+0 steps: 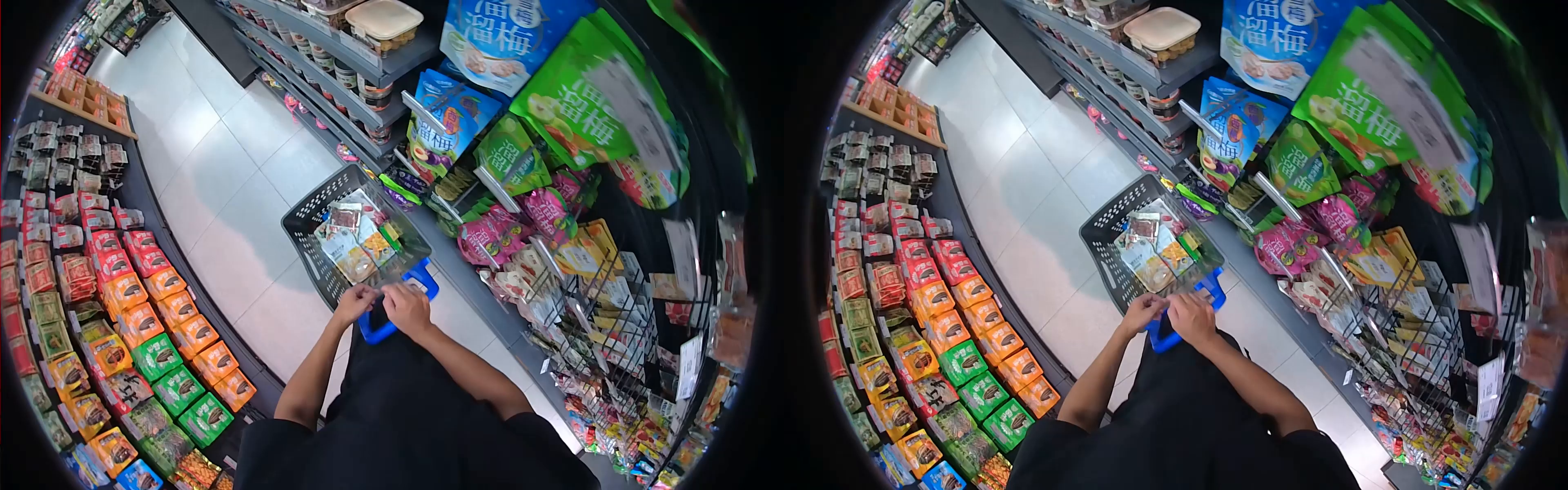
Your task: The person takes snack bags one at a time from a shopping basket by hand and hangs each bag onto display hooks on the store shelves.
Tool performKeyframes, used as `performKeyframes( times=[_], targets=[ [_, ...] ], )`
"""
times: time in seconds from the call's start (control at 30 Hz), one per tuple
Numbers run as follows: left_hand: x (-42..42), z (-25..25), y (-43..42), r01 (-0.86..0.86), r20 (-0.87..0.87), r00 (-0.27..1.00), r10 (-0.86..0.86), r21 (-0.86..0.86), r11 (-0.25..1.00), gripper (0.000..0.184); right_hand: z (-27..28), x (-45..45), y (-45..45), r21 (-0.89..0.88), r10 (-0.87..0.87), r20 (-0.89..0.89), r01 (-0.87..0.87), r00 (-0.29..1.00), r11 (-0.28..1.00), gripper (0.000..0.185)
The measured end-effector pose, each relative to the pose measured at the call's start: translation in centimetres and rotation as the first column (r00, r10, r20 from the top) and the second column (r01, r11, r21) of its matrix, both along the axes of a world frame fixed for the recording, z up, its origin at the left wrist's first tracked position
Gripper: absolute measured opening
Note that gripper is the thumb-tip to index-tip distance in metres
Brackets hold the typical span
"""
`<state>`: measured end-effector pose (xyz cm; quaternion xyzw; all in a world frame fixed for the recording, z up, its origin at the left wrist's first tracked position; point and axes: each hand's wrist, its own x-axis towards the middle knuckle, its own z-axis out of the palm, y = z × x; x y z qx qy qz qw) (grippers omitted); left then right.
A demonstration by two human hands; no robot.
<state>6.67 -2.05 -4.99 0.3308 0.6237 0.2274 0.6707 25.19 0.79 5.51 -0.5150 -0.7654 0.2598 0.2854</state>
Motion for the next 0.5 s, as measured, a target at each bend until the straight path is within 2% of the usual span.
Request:
performKeyframes(
  times=[0.03, 0.1, 0.17, 0.23, 0.3, 0.37, 0.43, 0.5],
  targets=[
    [-1.1, -3.7, 0.3, 0.030, -0.125, 0.992, -0.030, -0.007, 1.000, 0.029, -1.3, -0.4, -0.7, -0.027, -0.015, 0.126, 0.019, 0.992, 0.999, 0.008],
    [-2.9, -9.8, 0.9, 0.088, -0.359, 0.928, -0.094, -0.033, 0.996, 0.029, -0.8, -0.4, -1.1, -0.141, 0.075, 0.310, -0.032, 0.948, 0.990, 0.007],
    [-4.1, -11.8, 3.2, 0.166, -0.426, 0.885, -0.187, -0.086, 0.982, 0.027, -1.2, 0.0, -1.2, -0.135, 0.103, 0.387, -0.054, 0.916, 0.989, 0.008],
    [-5.4, -14.8, 5.1, 0.278, -0.507, 0.806, -0.305, -0.131, 0.952, 0.027, -1.1, -0.5, -0.9, -0.154, 0.098, 0.388, -0.040, 0.917, 0.987, 0.006],
    [-6.5, -18.0, 7.4, 0.367, -0.535, 0.737, -0.413, -0.196, 0.909, 0.029, -0.9, -1.1, -0.5, -0.159, 0.094, 0.433, -0.027, 0.896, 0.987, 0.006],
    [-7.5, -22.7, 9.2, 0.330, -0.517, 0.763, -0.388, -0.206, 0.921, 0.033, -1.4, -0.9, -0.6, -0.154, 0.095, 0.444, -0.029, 0.891, 0.988, 0.007],
    [-8.0, -27.6, 10.6, 0.290, -0.549, 0.771, -0.322, -0.147, 0.946, 0.039, -1.7, -0.8, -0.7, -0.179, 0.099, 0.432, -0.023, 0.896, 0.984, 0.010],
    [-8.6, -30.2, 13.0, 0.273, -0.529, 0.787, -0.318, -0.164, 0.948, 0.053, -1.5, -1.3, -0.1, -0.207, 0.113, 0.427, -0.024, 0.897, 0.978, 0.013]
  ],
)
